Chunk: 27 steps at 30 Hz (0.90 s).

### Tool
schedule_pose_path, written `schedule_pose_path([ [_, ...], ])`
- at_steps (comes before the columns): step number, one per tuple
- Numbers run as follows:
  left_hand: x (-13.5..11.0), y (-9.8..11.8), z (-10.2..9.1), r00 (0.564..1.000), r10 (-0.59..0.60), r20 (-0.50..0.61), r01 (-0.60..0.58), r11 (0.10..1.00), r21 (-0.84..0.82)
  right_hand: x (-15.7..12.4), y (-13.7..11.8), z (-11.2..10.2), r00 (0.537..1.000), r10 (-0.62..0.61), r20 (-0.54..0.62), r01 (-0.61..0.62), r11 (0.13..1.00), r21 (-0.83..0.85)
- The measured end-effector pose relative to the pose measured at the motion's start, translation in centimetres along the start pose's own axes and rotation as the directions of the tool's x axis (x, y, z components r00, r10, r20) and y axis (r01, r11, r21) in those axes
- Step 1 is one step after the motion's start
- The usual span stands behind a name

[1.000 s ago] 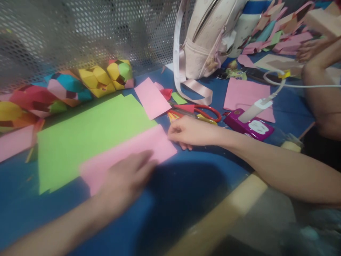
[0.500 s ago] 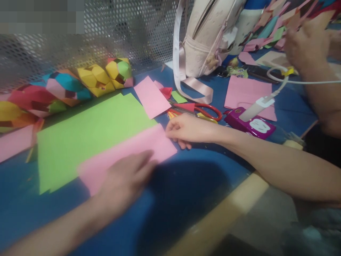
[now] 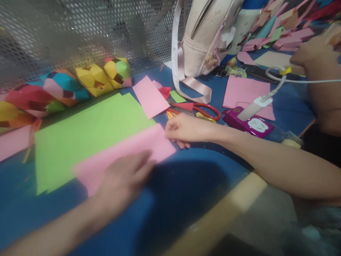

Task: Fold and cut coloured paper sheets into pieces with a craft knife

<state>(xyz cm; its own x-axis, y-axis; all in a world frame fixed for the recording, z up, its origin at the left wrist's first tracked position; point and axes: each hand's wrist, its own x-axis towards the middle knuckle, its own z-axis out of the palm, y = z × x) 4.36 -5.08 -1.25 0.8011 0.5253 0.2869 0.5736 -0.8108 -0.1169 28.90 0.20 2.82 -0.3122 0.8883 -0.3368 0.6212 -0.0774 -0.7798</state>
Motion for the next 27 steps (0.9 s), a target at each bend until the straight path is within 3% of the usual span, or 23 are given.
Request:
schedule_pose_path([
  [4,0.1,0.1,0.1,0.999,-0.032,0.003,0.032,1.000,-0.002,0.0,0.1,0.0,1.000,-0.005,-0.006,0.005,1.000,0.005],
  [10,0.4,0.5,0.6,0.982,-0.185,0.028,0.186,0.981,-0.052,-0.1,0.0,-0.1,1.000,-0.022,0.021,0.023,1.000,-0.021],
  [18,0.1,0.0,0.0,0.999,0.024,-0.029,-0.023,0.999,0.045,-0.4,-0.3,-0.1,0.999,-0.023,0.033,0.026,0.997,-0.074],
  [24,0.3,0.1,-0.2,0.999,0.035,-0.028,-0.034,0.999,0.028,-0.5,-0.3,-0.3,0.998,-0.021,0.057,0.029,0.992,-0.125],
  [27,0.5,0.1,-0.2,0.999,0.015,-0.031,-0.015,1.000,0.002,-1.1,-0.3,-0.4,0.993,-0.101,-0.068,0.085,0.975,-0.206],
])
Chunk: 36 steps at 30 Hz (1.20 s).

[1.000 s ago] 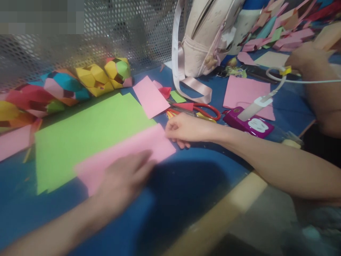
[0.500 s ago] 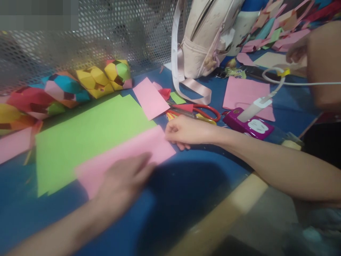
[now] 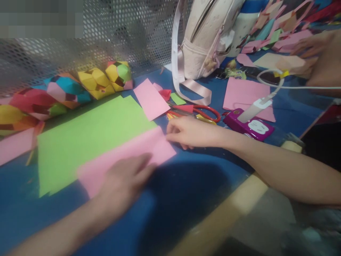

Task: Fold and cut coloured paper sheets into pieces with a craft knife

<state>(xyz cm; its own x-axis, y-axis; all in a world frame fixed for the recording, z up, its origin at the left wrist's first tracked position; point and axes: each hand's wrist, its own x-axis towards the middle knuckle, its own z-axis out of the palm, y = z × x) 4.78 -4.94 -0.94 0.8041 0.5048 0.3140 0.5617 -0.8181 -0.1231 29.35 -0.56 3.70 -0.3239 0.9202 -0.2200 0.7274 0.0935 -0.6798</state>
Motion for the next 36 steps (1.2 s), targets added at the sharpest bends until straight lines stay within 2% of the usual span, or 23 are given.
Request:
schedule_pose_path([
  [2,0.0,-0.1,0.1,1.000,0.007,-0.020,-0.008,1.000,-0.018,-0.5,-0.3,0.1,0.987,-0.091,-0.136,0.091,0.996,-0.003],
  [3,0.0,-0.1,0.2,0.999,0.019,-0.033,-0.019,1.000,-0.025,-0.7,-0.6,0.3,0.977,-0.137,-0.164,0.143,0.989,0.024],
  [5,-0.1,-0.1,0.2,0.999,0.039,-0.028,-0.040,0.999,-0.037,-0.9,-0.9,0.8,0.964,-0.238,-0.115,0.248,0.965,0.089],
  [8,0.1,0.0,0.1,1.000,0.008,-0.001,-0.008,0.999,-0.051,-0.6,-1.0,1.8,0.937,-0.348,0.038,0.342,0.933,0.112],
  [11,0.2,0.1,0.1,0.999,-0.036,-0.005,0.036,0.998,-0.055,0.1,-0.6,2.1,0.949,-0.265,0.170,0.239,0.958,0.160],
  [13,0.2,0.1,0.1,1.000,-0.010,-0.017,0.010,0.999,-0.046,0.5,-0.3,1.9,0.954,-0.197,0.226,0.145,0.963,0.227],
  [16,0.0,0.0,0.1,1.000,0.019,-0.001,-0.019,0.999,-0.044,0.6,-0.2,1.6,0.953,-0.166,0.254,0.085,0.949,0.302],
  [18,0.0,0.0,0.1,1.000,-0.007,0.004,0.007,0.998,-0.059,0.6,-0.3,1.6,0.954,-0.150,0.258,0.063,0.946,0.318],
  [22,0.4,0.2,-0.3,0.999,-0.024,0.027,0.026,0.994,-0.102,0.6,-0.2,1.7,0.953,-0.165,0.255,0.090,0.955,0.283],
  [25,0.8,0.6,-0.6,0.984,-0.122,0.127,0.141,0.977,-0.157,0.4,-0.1,1.8,0.941,-0.230,0.249,0.186,0.964,0.189],
  [28,0.9,1.3,-1.1,0.931,-0.265,0.251,0.320,0.923,-0.213,0.2,0.1,2.3,0.935,-0.286,0.209,0.266,0.956,0.121],
  [30,0.9,1.6,-1.3,0.905,-0.298,0.305,0.373,0.899,-0.228,0.2,0.2,2.9,0.939,-0.311,0.149,0.300,0.950,0.088],
  [33,0.9,1.5,-1.2,0.930,-0.245,0.275,0.304,0.932,-0.197,0.5,0.4,4.1,0.921,-0.389,0.039,0.388,0.921,0.009],
  [36,0.9,1.0,-0.7,0.959,-0.190,0.210,0.214,0.972,-0.097,0.9,0.8,5.3,0.855,-0.513,-0.083,0.503,0.857,-0.109],
])
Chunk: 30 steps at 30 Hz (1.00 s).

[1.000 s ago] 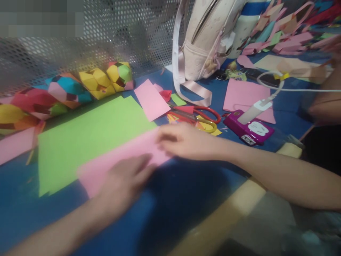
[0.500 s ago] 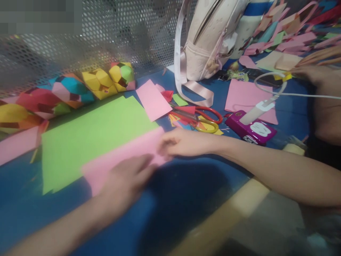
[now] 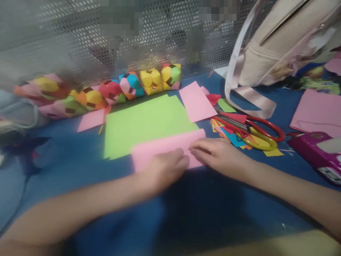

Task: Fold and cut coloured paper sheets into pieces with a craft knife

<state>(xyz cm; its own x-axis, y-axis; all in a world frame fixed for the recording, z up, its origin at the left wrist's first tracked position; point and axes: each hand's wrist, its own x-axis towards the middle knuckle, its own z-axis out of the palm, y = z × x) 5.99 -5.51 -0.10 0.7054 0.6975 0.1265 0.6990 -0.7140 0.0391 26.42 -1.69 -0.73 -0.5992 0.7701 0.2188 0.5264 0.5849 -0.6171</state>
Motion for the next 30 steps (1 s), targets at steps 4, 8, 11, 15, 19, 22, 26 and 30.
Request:
schedule_pose_path([
  [4,0.5,-0.3,0.3,0.998,0.020,0.058,-0.021,1.000,0.021,-0.2,0.2,1.0,0.994,-0.111,-0.023,0.107,0.983,-0.148],
  [8,0.9,-0.2,0.2,0.996,-0.044,0.081,0.055,0.987,-0.150,-0.7,-0.2,1.4,0.989,-0.150,0.009,0.147,0.951,-0.273],
  [11,0.9,-0.3,0.3,0.999,-0.039,0.006,0.039,0.972,-0.234,-0.9,-0.5,1.5,0.978,-0.206,0.035,0.203,0.898,-0.391],
  [15,1.0,-0.5,0.6,0.998,0.005,-0.069,-0.021,0.970,-0.243,-0.7,-0.5,1.5,0.971,-0.222,0.084,0.235,0.850,-0.470],
  [19,1.2,-0.8,0.7,0.992,-0.050,-0.115,0.014,0.955,-0.296,-0.4,-0.3,1.5,0.959,-0.263,0.110,0.279,0.783,-0.556],
  [22,0.8,-1.1,0.8,0.987,-0.041,-0.156,-0.009,0.952,-0.307,-0.4,-0.4,1.5,0.944,-0.295,0.145,0.320,0.727,-0.607],
  [26,-0.3,-1.9,1.2,0.992,0.010,-0.124,-0.030,0.987,-0.157,-0.3,-0.5,1.5,0.950,-0.240,0.200,0.312,0.760,-0.570],
  [30,-0.8,-2.2,1.4,0.998,-0.059,0.012,0.059,0.998,-0.019,0.3,-0.7,1.4,0.949,-0.132,0.285,0.266,0.822,-0.504],
])
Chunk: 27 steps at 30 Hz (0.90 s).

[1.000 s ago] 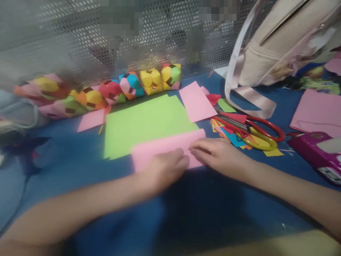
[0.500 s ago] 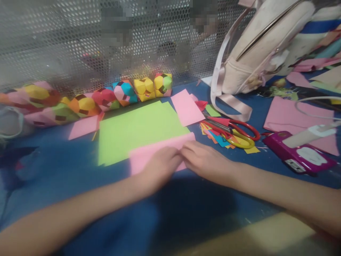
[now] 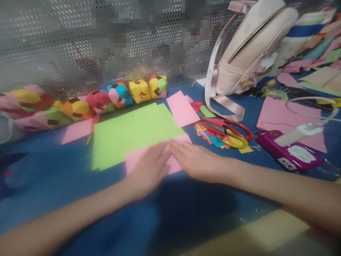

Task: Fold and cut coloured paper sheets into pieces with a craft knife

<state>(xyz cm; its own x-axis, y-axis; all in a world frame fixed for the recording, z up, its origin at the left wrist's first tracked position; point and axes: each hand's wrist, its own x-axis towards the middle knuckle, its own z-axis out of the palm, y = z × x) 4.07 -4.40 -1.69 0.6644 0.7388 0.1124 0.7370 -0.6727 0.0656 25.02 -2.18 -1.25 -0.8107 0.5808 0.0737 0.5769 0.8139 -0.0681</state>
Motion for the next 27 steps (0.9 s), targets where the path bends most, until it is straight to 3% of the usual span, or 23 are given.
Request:
schedule_pose_path([
  [4,-0.1,0.0,0.1,0.994,-0.067,0.085,0.064,0.997,0.039,0.6,-0.1,-0.9,0.991,0.036,0.129,-0.046,0.996,0.073],
  [9,-1.0,-0.7,0.2,0.982,-0.169,0.079,0.162,0.983,0.085,1.1,-0.7,-1.7,0.975,0.140,0.175,-0.162,0.980,0.115],
  [15,-2.2,-1.3,-0.8,0.963,-0.258,0.077,0.242,0.956,0.169,0.9,-1.0,-1.6,0.931,0.339,0.136,-0.344,0.939,0.016],
  [20,-3.9,-2.4,-0.7,0.952,-0.303,0.041,0.292,0.941,0.171,0.0,-0.8,-1.3,0.898,0.433,0.085,-0.430,0.902,-0.043],
  [27,-4.7,-4.3,-1.7,0.942,-0.336,0.005,0.335,0.941,0.041,-0.7,0.0,-3.9,0.868,0.488,0.089,-0.494,0.868,0.058],
])
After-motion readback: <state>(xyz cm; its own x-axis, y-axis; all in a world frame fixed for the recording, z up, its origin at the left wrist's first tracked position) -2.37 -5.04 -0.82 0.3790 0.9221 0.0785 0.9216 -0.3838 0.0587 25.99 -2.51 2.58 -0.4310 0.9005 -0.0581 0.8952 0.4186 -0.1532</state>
